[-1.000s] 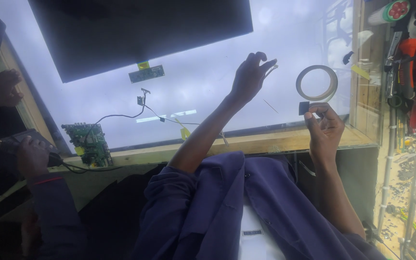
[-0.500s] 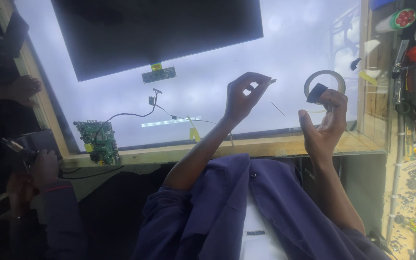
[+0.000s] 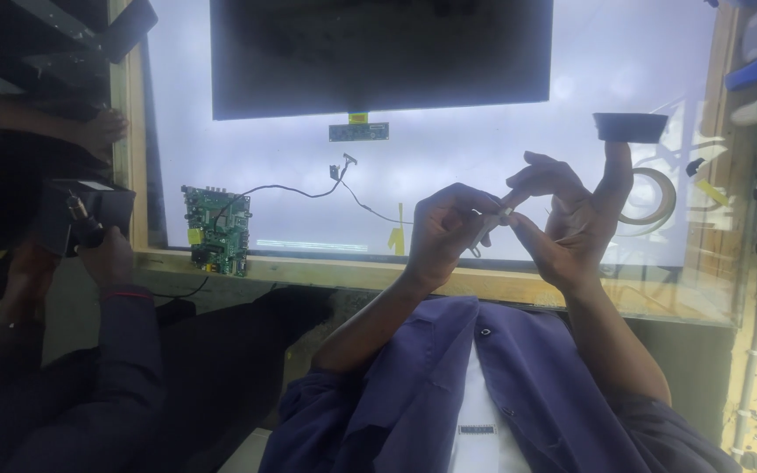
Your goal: Applying a small piece of adhesive tape to a wire connector on a light table during an electronics repair.
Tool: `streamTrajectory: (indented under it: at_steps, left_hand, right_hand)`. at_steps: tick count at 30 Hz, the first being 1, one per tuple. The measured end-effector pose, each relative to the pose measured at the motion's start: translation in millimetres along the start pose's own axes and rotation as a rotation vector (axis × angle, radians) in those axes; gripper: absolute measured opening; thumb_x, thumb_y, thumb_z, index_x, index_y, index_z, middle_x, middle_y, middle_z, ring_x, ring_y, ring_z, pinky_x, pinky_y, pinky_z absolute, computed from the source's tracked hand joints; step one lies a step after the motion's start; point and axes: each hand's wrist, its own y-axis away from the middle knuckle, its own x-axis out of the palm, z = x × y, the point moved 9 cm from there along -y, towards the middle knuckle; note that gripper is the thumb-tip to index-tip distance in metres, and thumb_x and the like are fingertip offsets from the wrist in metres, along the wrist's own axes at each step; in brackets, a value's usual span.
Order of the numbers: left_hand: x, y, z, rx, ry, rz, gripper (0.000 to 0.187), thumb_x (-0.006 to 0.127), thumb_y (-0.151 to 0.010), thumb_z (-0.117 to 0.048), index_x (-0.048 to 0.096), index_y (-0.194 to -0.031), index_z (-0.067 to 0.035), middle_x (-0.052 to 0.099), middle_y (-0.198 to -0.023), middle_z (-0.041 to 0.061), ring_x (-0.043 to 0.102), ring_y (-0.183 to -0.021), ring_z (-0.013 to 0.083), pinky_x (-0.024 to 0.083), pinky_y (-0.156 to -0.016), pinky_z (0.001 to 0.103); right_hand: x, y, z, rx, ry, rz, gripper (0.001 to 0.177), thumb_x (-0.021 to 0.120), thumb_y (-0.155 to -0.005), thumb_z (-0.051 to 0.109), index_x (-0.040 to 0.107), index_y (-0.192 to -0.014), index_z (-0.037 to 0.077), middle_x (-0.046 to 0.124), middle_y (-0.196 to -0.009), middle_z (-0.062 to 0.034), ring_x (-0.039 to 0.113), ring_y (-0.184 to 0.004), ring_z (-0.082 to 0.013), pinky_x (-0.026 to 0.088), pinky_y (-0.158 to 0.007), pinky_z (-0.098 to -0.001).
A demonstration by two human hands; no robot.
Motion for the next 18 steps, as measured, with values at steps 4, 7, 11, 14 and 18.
streamTrajectory:
  at_steps: [4,7,11,14,18]
  left_hand:
    - [-8,13,-11,0.024,0.014,0.029,0.012,0.070,-0.089,-0.009,0.069,-0.099,-0.001,0.069,-0.087,0.015,0.061,-0.059,0.0067,0.058,-0.058,0.026]
    - [-13,22,-23,0.015,-0.133,0.050,0.014,0.065,-0.089,-0.005,0.069,-0.103,-0.002,0.069,-0.099,0.016,0.066,-0.071,0.0129,0.058,-0.063,0.028]
    - [-5,36,-80,0.295,-0.457,-0.009,0.017,0.059,-0.094,-0.018,0.067,-0.104,-0.007,0.067,-0.100,0.009,0.063,-0.083,0.0154,0.053,-0.069,0.026]
    - [5,48,-111,0.513,-0.679,-0.039,0.014,0.066,-0.090,-0.012,0.067,-0.104,-0.008,0.067,-0.099,0.006,0.066,-0.088,0.0200,0.055,-0.076,0.030]
    - [-1,54,-118,0.544,-0.784,-0.066,0.014,0.071,-0.086,-0.002,0.070,-0.099,-0.007,0.071,-0.094,0.006,0.071,-0.084,0.0206,0.059,-0.074,0.031]
  right_hand:
    - [19,-3,9,0.040,-0.046,0.053,0.101,0.073,-0.082,-0.001,0.012,-0.160,0.015,0.067,-0.088,-0.0124,0.067,-0.090,-0.0231,0.042,-0.116,-0.0539]
    - [28,-6,21,0.071,0.029,0.087,0.102,0.073,-0.080,-0.005,0.011,-0.159,0.012,0.067,-0.086,-0.0132,0.067,-0.092,-0.0260,0.040,-0.115,-0.0566]
    - [40,-9,33,0.145,0.193,0.153,0.106,0.072,-0.076,-0.014,0.008,-0.158,0.006,0.067,-0.083,-0.0149,0.067,-0.098,-0.0323,0.035,-0.112,-0.0628]
    - [50,-6,38,0.152,0.299,0.193,0.104,0.072,-0.075,-0.016,0.010,-0.157,0.003,0.068,-0.083,-0.0139,0.066,-0.104,-0.0360,0.038,-0.108,-0.0627]
    - [60,-2,41,0.171,0.409,0.207,0.098,0.072,-0.075,-0.014,0.016,-0.154,-0.002,0.070,-0.084,-0.0095,0.064,-0.112,-0.0362,0.046,-0.101,-0.0579]
